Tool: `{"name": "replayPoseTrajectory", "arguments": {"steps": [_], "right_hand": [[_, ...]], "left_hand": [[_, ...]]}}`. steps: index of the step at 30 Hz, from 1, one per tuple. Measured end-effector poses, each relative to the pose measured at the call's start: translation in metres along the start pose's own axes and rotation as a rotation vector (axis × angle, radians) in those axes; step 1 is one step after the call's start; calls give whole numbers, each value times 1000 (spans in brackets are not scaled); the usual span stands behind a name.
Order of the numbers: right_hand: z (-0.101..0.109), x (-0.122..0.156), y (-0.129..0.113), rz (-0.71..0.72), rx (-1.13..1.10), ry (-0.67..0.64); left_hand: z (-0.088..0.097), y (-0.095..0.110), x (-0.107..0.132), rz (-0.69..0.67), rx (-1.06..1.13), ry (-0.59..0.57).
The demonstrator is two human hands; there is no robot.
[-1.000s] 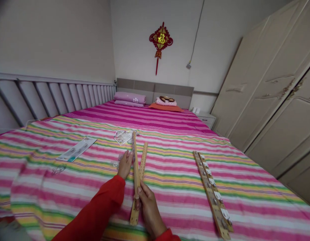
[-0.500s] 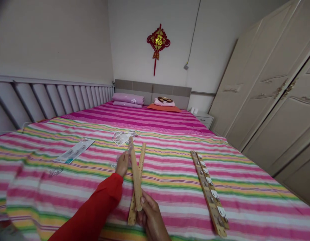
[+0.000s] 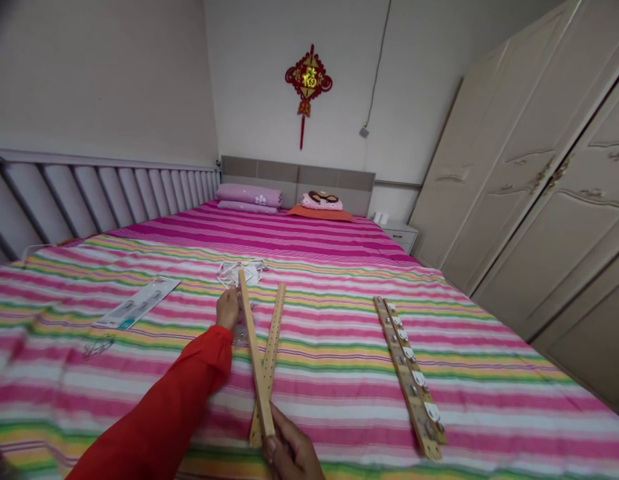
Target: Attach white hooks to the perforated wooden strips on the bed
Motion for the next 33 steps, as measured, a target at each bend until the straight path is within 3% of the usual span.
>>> {"name": "replayPoseTrajectory", "arguments": {"steps": [9, 14, 17, 19, 22, 27, 33], "right_hand": [[12, 15, 6, -62, -298, 96], [14, 8, -8, 1, -489, 120], [15, -2, -15, 31, -560, 162], [14, -10, -12, 37, -603, 166], [10, -22, 0, 50, -641, 177], [10, -36, 17, 68, -401, 202], [18, -37, 10, 44, -23, 137]], "left_hand": [[12, 2, 8, 4, -46, -64], [18, 12, 30, -288, -227, 0], [7, 8, 64, -444, -221, -195], [-4, -2, 91, -450, -198, -390], [-17, -21, 121, -423, -200, -521], [-31, -41, 134, -410, -314, -576], [-40, -44, 133, -394, -526, -604]]}}
Point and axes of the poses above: each hand's wrist, its own x-axis away from the middle knuckle, its own z-axis out of the back of the hand, y = z × x, the point moved 3 cm from there along -x, towards the middle knuckle, and after that the axes turned 6 degrees about -y, right-handed, at the moved point
